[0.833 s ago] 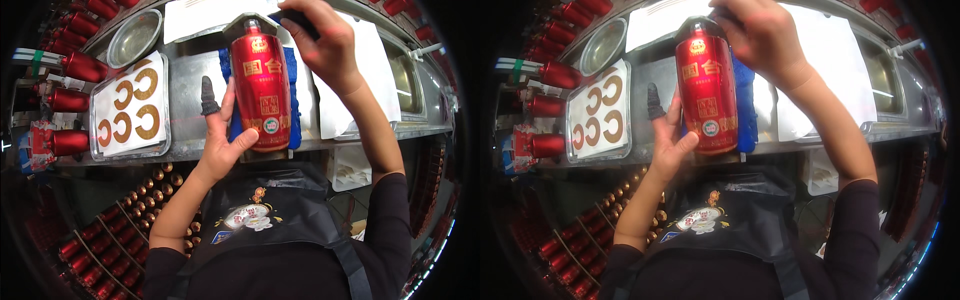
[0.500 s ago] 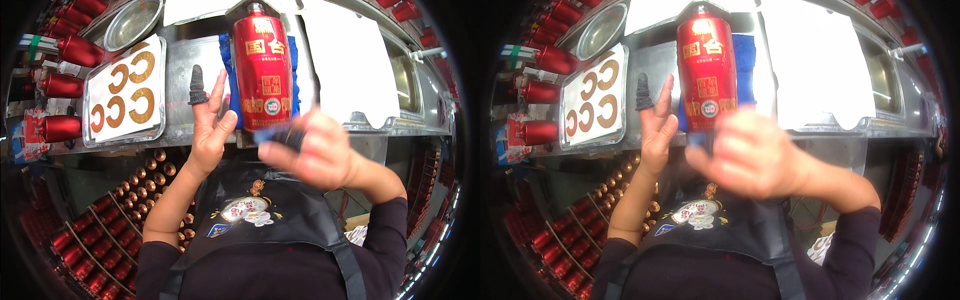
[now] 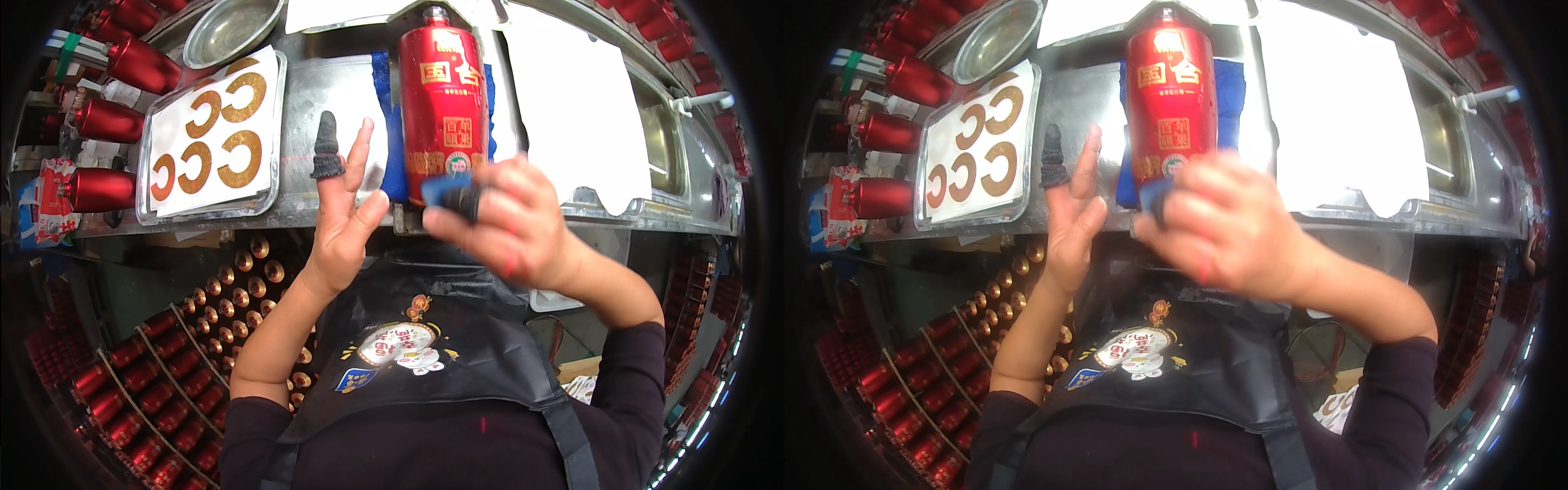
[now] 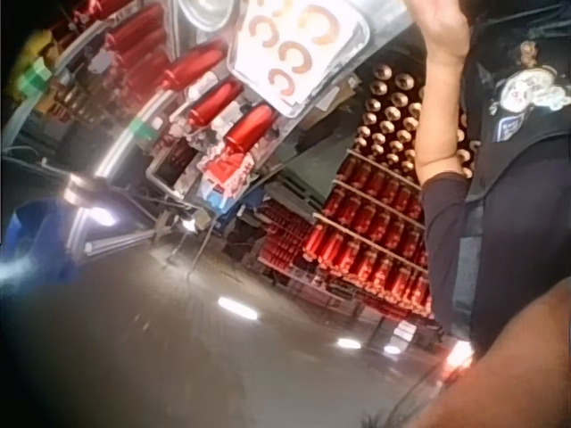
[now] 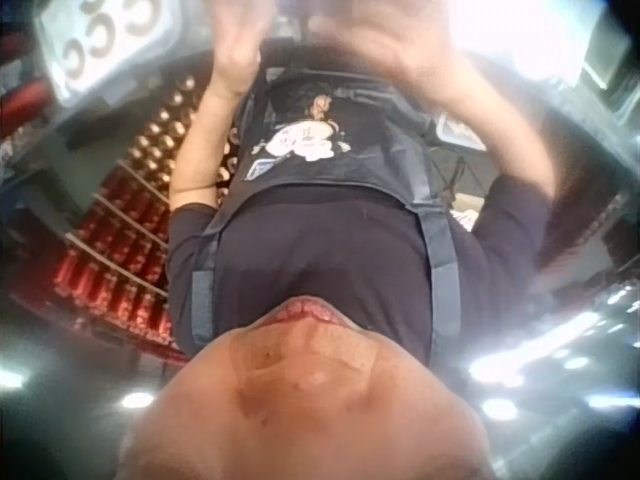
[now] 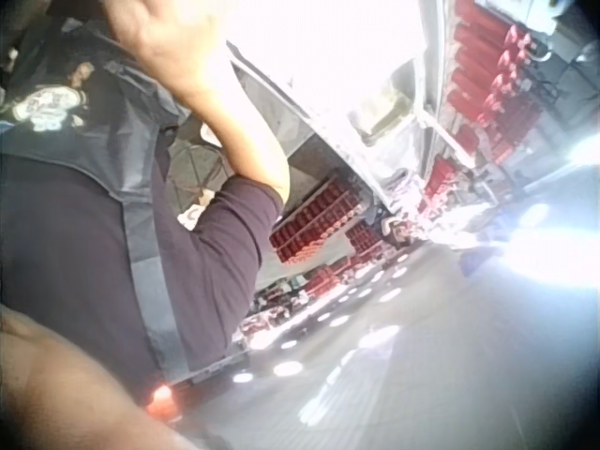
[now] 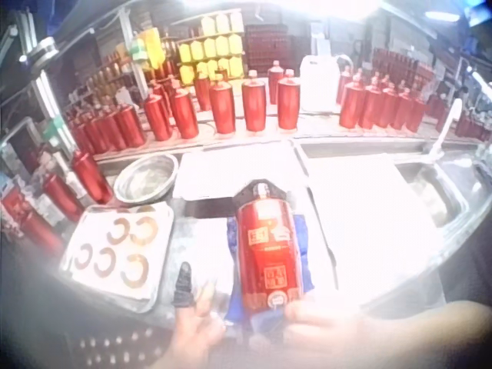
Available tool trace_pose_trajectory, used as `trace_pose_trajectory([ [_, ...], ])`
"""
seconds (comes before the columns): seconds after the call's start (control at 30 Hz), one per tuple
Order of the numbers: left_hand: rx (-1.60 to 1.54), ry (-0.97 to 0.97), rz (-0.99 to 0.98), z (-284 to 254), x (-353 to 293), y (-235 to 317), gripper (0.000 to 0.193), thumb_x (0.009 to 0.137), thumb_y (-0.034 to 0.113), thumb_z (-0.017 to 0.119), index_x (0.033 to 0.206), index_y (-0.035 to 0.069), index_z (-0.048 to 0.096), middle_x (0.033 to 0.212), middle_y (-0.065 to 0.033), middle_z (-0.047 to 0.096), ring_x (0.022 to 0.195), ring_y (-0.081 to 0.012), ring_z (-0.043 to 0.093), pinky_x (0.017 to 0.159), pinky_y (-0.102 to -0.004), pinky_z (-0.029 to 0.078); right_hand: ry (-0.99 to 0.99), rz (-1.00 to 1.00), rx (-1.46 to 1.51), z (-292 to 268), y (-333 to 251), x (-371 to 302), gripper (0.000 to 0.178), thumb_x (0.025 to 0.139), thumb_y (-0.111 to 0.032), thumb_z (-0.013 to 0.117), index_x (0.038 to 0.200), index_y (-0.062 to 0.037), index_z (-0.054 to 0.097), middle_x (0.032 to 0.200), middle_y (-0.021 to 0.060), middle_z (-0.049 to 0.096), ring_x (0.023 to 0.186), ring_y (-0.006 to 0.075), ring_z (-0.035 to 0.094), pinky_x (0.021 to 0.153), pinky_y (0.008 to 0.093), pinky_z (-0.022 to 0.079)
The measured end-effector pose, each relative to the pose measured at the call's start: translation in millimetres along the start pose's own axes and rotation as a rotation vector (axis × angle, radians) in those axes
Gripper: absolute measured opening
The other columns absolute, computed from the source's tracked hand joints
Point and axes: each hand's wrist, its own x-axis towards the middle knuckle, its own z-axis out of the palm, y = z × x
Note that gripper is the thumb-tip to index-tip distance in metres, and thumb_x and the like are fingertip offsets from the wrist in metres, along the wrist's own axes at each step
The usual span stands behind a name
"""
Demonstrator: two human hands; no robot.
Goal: The person wipes a red bottle with a cloth, applies a gold circular sticker to the neck, and then applies a rectangular label to the body. The person repeats this process on a second bottle.
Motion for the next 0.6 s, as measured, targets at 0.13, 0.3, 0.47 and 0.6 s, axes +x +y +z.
trace_pose_trajectory([
  [0.13, 0.113, -0.092, 0.042, 2.3, 10.7, 5.8, 0.099, 0.078, 0.013, 0.059, 0.161, -0.003, 0.006, 0.169, -0.0181, 0.008, 0.157, -0.0276, 0.001, 0.126, -0.0413, 0.004, 0.027, 0.172, 0.226, 4.2, 24.4, 34.1, 0.019, 0.076, -0.009, 0.073, 0.095, -0.0086, 0.068, 0.081, 0.0088, 0.063, 0.077, 0.0282, 0.066, 0.066, 0.0396, 0.055],
  [0.3, 0.507, -0.130, 0.048, 20.6, 26.8, 10.9, 0.115, 0.076, 0.010, 0.074, 0.160, 0.000, -0.003, 0.167, -0.0233, 0.009, 0.156, -0.0320, 0.011, 0.122, -0.0489, 0.012, 0.317, 0.132, -0.055, -3.8, 104.3, 99.7, 0.016, 0.080, -0.012, 0.072, 0.095, -0.0076, 0.067, 0.083, 0.0105, 0.066, 0.072, 0.0319, 0.066, 0.065, 0.0414, 0.053],
  [0.47, 0.641, -0.117, 0.012, 27.5, 41.4, 6.3, 0.129, 0.071, 0.041, 0.087, 0.158, 0.000, 0.001, 0.162, -0.0252, 0.020, 0.151, -0.0395, 0.022, 0.118, -0.0627, 0.002, 0.113, -0.233, 0.140, -12.9, 38.8, 42.9, 0.029, 0.074, -0.006, 0.075, 0.102, -0.0098, 0.071, 0.083, 0.0097, 0.063, 0.073, 0.0274, 0.063, 0.072, 0.0380, 0.056],
  [0.6, 0.641, -0.084, 0.075, 23.1, 45.2, 0.4, 0.132, 0.067, 0.037, 0.092, 0.158, -0.004, 0.005, 0.154, -0.0256, 0.036, 0.145, -0.0393, 0.034, 0.120, -0.0537, 0.016, 0.248, 0.431, 0.405, -4.1, 62.8, 49.7, 0.020, 0.082, -0.004, 0.071, 0.102, -0.0041, 0.069, 0.090, 0.0129, 0.068, 0.078, 0.0323, 0.065, 0.070, 0.0372, 0.054],
])
